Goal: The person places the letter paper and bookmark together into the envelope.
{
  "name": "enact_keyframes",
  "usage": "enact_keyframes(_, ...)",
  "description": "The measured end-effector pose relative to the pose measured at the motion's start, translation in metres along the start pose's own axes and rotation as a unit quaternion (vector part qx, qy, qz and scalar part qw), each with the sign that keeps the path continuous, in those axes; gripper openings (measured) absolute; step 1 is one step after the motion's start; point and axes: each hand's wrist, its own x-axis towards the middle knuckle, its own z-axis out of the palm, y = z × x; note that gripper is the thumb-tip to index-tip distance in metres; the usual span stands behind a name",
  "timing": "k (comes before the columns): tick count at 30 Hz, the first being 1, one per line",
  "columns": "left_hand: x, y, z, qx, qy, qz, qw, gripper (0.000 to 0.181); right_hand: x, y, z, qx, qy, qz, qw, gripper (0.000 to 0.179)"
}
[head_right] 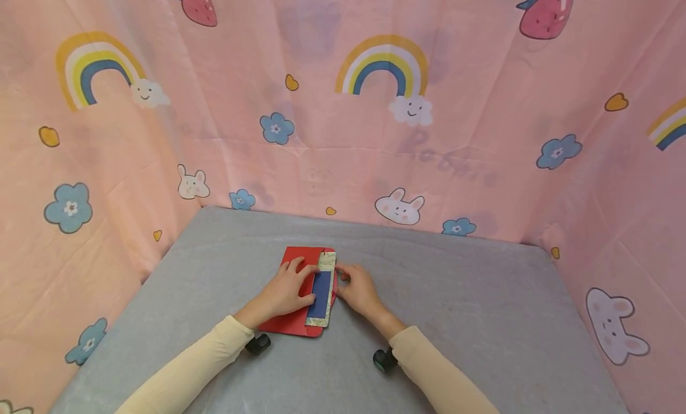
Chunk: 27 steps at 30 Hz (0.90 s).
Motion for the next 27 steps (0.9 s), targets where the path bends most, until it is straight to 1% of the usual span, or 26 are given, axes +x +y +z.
enact_keyframes(9,0.0,-0.001,0.001,0.001,-0.001,-0.002,1.0,0.059,0.001,-0.002,0.002,-0.014,-0.01,0.0,0.9999,0.054)
enact_keyframes(15,0.0,0.0,0.0,0.0,-0.001,-0.003,1.0,0.059,0.0,-0.006,0.004,-0.021,-0.012,0.006,0.9997,0.054)
enact_keyframes(27,0.0,0.001,0.0,0.004,0.0,0.0,1.0,0.059,0.0,-0.01,0.011,-0.047,0.009,0.0,0.9988,0.052)
